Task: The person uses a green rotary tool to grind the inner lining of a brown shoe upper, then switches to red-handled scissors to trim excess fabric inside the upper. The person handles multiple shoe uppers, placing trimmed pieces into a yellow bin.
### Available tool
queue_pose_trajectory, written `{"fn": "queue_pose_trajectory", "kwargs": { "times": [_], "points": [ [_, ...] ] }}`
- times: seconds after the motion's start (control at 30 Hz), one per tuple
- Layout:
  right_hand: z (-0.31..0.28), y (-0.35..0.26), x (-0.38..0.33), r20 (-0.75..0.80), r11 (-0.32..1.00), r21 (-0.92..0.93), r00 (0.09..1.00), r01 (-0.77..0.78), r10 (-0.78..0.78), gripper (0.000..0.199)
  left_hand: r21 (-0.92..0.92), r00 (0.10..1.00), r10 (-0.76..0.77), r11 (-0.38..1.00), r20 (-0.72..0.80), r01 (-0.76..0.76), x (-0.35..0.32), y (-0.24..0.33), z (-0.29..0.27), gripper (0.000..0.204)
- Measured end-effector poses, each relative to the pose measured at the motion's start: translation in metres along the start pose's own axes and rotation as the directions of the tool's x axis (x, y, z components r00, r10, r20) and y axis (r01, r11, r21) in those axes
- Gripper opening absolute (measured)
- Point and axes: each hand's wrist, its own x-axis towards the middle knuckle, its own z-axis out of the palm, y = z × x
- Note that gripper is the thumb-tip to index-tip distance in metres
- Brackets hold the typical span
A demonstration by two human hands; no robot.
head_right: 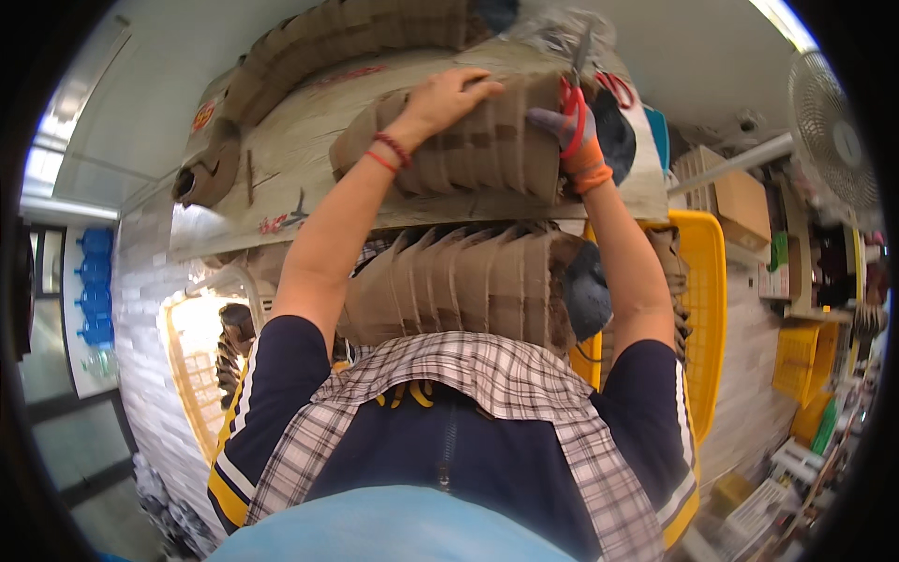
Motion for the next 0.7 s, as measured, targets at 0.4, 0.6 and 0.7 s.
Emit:
{"fn": "queue_pose_trajectory", "kwargs": {
  "times": [0.4,0.6,0.7],
  "points": [
    [-0.092,0.112,-0.074,-0.07,0.922,-0.338,0.972,0.189,-0.225,0.043,0.541,0.63,0.329,0.823,-0.703,0.173,-0.091,-0.121,-0.161,0.028],
    [-0.073,0.04,-0.08,-0.041,0.921,0.273,0.953,-0.28,0.301,0.059,0.427,0.498,-0.342,0.264,-0.797,0.865,-0.231,-0.236,-0.262,0.043],
    [-0.074,0.031,-0.079,-0.133,0.917,0.301,0.94,-0.264,0.314,0.064,0.381,0.54,-0.267,0.47,-0.798,0.796,-0.244,-0.262,-0.28,0.03]
  ]
}}
